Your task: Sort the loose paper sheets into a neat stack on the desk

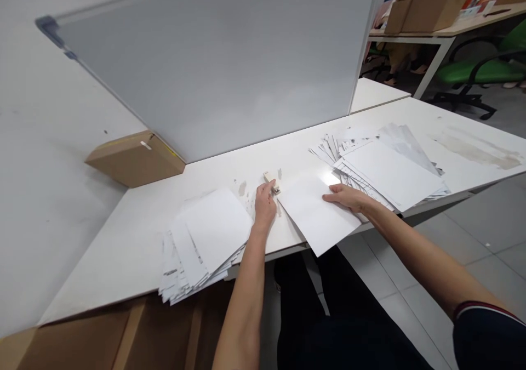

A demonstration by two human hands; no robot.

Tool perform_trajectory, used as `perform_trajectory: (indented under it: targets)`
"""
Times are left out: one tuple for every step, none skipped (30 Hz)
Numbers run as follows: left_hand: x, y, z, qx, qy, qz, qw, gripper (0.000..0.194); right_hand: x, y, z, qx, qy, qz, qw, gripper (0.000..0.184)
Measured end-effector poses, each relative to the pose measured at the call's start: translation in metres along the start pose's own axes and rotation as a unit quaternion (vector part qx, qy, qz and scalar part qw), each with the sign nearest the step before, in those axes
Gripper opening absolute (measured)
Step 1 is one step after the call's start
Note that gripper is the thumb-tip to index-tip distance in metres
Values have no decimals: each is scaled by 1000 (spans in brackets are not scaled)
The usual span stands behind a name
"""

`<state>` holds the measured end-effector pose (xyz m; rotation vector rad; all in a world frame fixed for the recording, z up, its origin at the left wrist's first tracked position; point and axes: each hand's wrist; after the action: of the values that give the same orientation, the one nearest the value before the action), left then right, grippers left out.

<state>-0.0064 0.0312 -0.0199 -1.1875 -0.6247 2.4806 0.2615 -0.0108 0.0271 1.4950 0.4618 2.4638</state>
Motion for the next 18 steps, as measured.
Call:
perform_trajectory:
  targets:
    - [0,1,0,1,-2,0,1000,56,1,-2,-1,12,-6,-15,1000,27]
    - [0,1,1,1,-4,2,1000,56,3,-4,-1,27,-16,-33,999,27]
    - [-1,1,1,1,-5,5,1000,55,4,-7,-3,33,-29,-45,998,27]
    - [-2,0,2,1,-7,7,1000,55,6,-9,-4,30,-41,-50,997,27]
    - [-2,0,2,1,-8,8,1000,54,7,-11,-5,24,-51,-52,997,27]
    - [-3,0,2,0,-9,8,1000,54,8,-13,-7,20,-57,-53,997,28]
    - [-3,0,2,-1,-10,8,1000,53,8,-15,-8,20,-60,-55,996,28]
    - [-4,0,2,-3,-11,7,1000,53,9,-17,-9,26,-59,-58,996,28]
    - [-4,0,2,-4,-13,7,1000,54,9,-18,-9,36,-54,-63,996,28]
    - [-4,1,1,-5,-15,6,1000,55,9,-19,-9,46,-48,-69,995,28]
    - [-5,1,1,-6,-18,6,1000,55,10,-20,-9,56,-42,-72,995,28]
    - [-5,1,1,-6,-22,5,1000,56,10,-20,-9,63,-37,-74,995,28]
    - [-5,1,1,-5,-26,5,1000,57,10,-20,-8,65,-33,-75,995,28]
    - [-5,1,1,-5,-30,4,1000,58,11,-20,-8,66,-30,-74,995,28]
    - [-5,1,1,-4,-34,4,999,58,11,-19,-8,65,-28,-73,995,28]
    - [-5,1,0,-2,-38,4,999,58,12,-18,-9,65,-27,-72,995,28]
    - [-5,1,0,1,-44,6,999,58,13,-17,-9,65,-25,-71,995,28]
    - [-6,1,-1,4,-51,9,999,58,15,-16,-10,65,-25,-69,995,27]
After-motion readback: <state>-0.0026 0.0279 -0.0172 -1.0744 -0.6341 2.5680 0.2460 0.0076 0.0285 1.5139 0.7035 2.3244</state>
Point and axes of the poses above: each hand's wrist, its own y-axis away from the middle knuckle, its own z-axis out of the back of the hand, x = y × z, and after that the axes turned 4 degrees about -z, right-handed
